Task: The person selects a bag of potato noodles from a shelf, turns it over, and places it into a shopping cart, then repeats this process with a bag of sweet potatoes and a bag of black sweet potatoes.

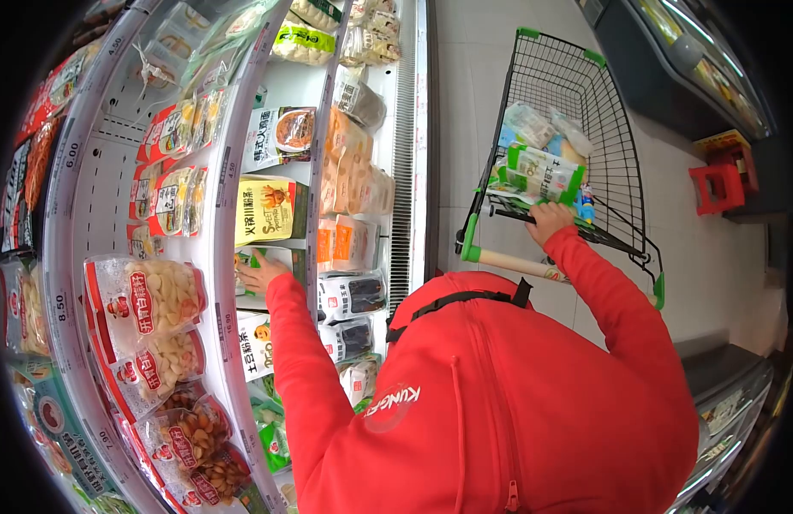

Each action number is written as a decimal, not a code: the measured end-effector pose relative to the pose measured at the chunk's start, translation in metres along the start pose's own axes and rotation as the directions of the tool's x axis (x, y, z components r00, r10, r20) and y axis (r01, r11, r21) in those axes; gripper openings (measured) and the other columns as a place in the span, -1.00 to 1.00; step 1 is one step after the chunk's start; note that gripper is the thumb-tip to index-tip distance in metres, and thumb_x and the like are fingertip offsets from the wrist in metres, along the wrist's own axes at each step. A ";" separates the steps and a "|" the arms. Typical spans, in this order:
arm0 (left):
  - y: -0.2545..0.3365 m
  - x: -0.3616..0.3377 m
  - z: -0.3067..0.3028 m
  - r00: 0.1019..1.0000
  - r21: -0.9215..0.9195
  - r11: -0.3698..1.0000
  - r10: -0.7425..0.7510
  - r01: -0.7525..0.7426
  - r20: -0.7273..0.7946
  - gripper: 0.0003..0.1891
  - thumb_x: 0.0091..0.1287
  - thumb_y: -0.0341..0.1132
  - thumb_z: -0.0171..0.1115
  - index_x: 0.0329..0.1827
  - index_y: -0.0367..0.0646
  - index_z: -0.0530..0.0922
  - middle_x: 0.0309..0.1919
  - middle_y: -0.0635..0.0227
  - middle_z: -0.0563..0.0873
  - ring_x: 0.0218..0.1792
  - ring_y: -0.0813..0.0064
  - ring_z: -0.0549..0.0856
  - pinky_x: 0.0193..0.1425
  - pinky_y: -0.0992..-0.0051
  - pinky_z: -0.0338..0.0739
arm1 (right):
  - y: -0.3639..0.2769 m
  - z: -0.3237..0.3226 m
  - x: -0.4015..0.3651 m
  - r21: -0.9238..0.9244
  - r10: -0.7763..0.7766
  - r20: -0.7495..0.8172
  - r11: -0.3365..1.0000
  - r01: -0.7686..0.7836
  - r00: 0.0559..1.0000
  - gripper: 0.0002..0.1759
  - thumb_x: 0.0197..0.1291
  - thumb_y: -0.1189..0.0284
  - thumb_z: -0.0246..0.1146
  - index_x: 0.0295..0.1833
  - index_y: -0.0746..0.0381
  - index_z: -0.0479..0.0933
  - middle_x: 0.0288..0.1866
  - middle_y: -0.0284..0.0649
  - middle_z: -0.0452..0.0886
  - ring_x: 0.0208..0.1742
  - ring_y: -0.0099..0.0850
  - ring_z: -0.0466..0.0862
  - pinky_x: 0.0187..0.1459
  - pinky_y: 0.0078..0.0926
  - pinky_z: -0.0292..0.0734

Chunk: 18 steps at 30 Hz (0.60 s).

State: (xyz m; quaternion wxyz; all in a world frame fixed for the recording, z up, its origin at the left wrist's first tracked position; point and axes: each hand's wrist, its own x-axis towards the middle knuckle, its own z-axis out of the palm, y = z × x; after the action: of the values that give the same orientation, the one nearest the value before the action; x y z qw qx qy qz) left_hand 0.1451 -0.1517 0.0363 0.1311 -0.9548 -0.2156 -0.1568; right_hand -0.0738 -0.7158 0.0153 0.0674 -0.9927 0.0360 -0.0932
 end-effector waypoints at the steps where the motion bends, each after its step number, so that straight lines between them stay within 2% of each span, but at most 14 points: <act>1: -0.005 0.004 0.009 0.999 0.028 0.999 0.042 -0.042 0.023 -0.41 0.14 -0.10 0.29 0.31 0.22 0.41 0.44 0.04 0.08 0.43 0.02 0.09 0.41 0.07 0.08 | 0.000 -0.002 0.000 0.001 -0.011 -0.029 1.000 0.011 1.000 -0.75 -0.13 0.24 0.37 -0.35 0.08 0.50 -0.40 -0.30 0.54 -0.25 -0.27 0.55 -0.18 -0.27 0.39; 3: -0.010 0.008 0.019 0.990 0.080 0.988 0.123 -0.129 0.071 -0.43 0.20 -0.11 0.23 0.33 0.22 0.39 0.44 0.03 0.06 0.43 -0.01 0.08 0.42 0.08 0.07 | 0.000 -0.003 -0.001 0.004 -0.004 -0.020 1.000 0.004 1.000 -0.74 -0.14 0.25 0.37 -0.35 0.08 0.50 -0.40 -0.29 0.53 -0.25 -0.26 0.55 -0.18 -0.27 0.38; 4: -0.010 0.006 0.020 0.989 0.187 0.972 0.144 -0.139 -0.013 -0.45 0.27 -0.06 0.12 0.37 0.24 0.34 0.34 0.04 0.23 0.34 0.03 0.23 0.34 0.09 0.17 | 0.000 -0.003 -0.001 0.007 -0.003 -0.013 1.000 0.003 1.000 -0.74 -0.14 0.25 0.38 -0.35 0.08 0.50 -0.40 -0.29 0.53 -0.25 -0.26 0.55 -0.17 -0.27 0.38; 6: 0.000 0.012 0.018 0.982 0.045 0.998 -0.059 0.052 0.178 -0.45 0.29 -0.01 0.08 0.38 0.26 0.32 0.19 0.07 0.34 0.21 0.08 0.34 0.25 0.11 0.25 | -0.001 -0.005 0.000 0.013 -0.004 -0.032 1.000 0.004 0.999 -0.74 -0.15 0.25 0.38 -0.35 0.08 0.49 -0.41 -0.29 0.53 -0.25 -0.26 0.55 -0.18 -0.27 0.38; 7: 0.003 0.013 0.016 0.947 -0.008 0.987 -0.150 0.159 0.285 -0.45 0.30 0.01 0.05 0.38 0.27 0.31 0.12 0.08 0.40 0.15 0.11 0.40 0.20 0.13 0.28 | -0.002 -0.007 0.000 0.015 -0.006 -0.039 1.000 0.006 0.999 -0.74 -0.15 0.25 0.38 -0.35 0.08 0.49 -0.41 -0.29 0.53 -0.25 -0.25 0.55 -0.18 -0.26 0.38; 10: 0.001 0.018 0.033 0.956 -0.049 0.965 -0.249 0.259 0.154 -0.43 0.31 0.13 -0.02 0.40 0.32 0.27 -0.07 0.14 0.45 -0.04 0.18 0.46 0.07 0.17 0.32 | -0.003 -0.008 0.000 -0.049 0.015 0.038 0.999 -0.014 0.999 -0.73 -0.12 0.24 0.38 -0.30 0.08 0.51 -0.37 -0.29 0.56 -0.21 -0.28 0.55 -0.14 -0.30 0.39; 13: 0.004 0.024 0.041 0.932 -0.044 0.941 -0.324 0.335 0.163 -0.41 0.30 0.20 -0.06 0.41 0.38 0.25 -0.05 0.11 0.46 -0.06 0.19 0.47 0.06 0.17 0.31 | -0.006 -0.012 0.000 -0.033 0.018 0.007 0.999 -0.018 1.000 -0.73 -0.18 0.27 0.39 -0.37 0.09 0.47 -0.42 -0.28 0.52 -0.27 -0.25 0.55 -0.20 -0.25 0.38; 16: 0.009 0.034 0.051 0.870 -0.004 0.877 -0.476 0.480 0.128 -0.44 0.30 0.23 -0.12 0.38 0.43 0.28 -0.07 0.14 0.45 -0.05 0.19 0.47 0.03 0.16 0.29 | -0.005 -0.012 -0.002 -0.037 -0.006 -0.007 0.999 0.006 1.000 -0.72 -0.18 0.27 0.39 -0.36 0.10 0.47 -0.42 -0.27 0.51 -0.28 -0.25 0.54 -0.20 -0.24 0.38; 18: 0.009 0.034 0.054 0.892 0.027 0.894 -0.448 0.447 0.057 -0.45 0.31 0.21 -0.12 0.37 0.43 0.31 -0.06 0.13 0.45 0.00 0.16 0.45 0.03 0.15 0.28 | -0.001 -0.006 -0.004 -0.067 -0.025 0.005 0.997 0.026 1.000 -0.68 -0.17 0.22 0.38 -0.31 0.12 0.48 -0.40 -0.26 0.56 -0.24 -0.26 0.56 -0.19 -0.26 0.41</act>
State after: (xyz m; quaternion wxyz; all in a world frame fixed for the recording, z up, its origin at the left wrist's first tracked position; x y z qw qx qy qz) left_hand 0.1912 -0.1303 -0.0029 0.0912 -0.8830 -0.4346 -0.1519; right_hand -0.0792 -0.7153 0.0201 0.0329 -0.9950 0.0264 -0.0909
